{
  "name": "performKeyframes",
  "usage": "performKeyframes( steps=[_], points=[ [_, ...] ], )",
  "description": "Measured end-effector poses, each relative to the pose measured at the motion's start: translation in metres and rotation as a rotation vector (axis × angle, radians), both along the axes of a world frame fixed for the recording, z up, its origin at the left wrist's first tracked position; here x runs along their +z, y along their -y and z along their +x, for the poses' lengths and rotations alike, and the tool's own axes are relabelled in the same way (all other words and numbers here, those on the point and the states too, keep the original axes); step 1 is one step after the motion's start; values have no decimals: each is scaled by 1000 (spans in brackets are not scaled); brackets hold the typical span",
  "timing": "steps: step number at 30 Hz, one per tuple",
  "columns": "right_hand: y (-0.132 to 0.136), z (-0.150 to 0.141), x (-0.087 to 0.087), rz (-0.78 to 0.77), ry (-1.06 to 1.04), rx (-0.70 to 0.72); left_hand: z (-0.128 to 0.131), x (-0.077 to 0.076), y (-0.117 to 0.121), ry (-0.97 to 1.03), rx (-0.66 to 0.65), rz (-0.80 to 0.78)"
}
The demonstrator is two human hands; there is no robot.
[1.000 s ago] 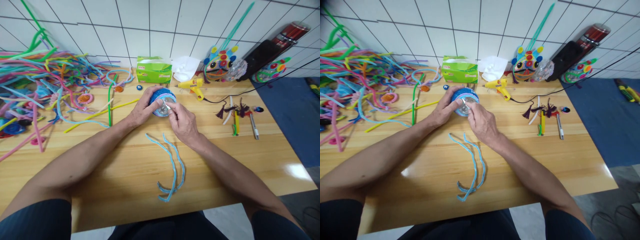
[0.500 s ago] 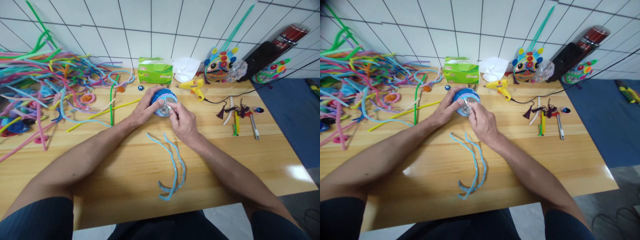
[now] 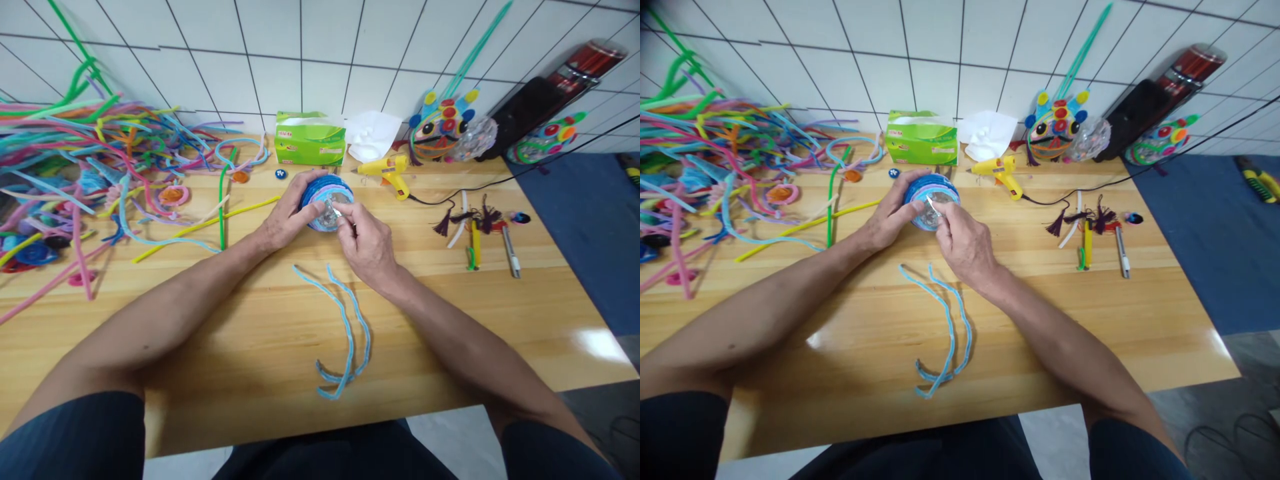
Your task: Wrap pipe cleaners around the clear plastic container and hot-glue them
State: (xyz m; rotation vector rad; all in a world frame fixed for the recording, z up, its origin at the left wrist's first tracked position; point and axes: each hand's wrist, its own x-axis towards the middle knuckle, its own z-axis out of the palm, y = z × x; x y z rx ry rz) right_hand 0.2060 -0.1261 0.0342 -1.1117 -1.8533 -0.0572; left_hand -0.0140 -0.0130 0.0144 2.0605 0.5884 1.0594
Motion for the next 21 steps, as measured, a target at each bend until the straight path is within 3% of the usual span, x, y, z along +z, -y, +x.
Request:
performKeyframes(
  steps=[13,21],
  points=[
    [-6,7,-2,-81,-18,-35,0,3,-1,-56,-15,64],
    [-8,10,0,-118,-66,-6,0,-6,-13,-78,-46,195]
  ],
)
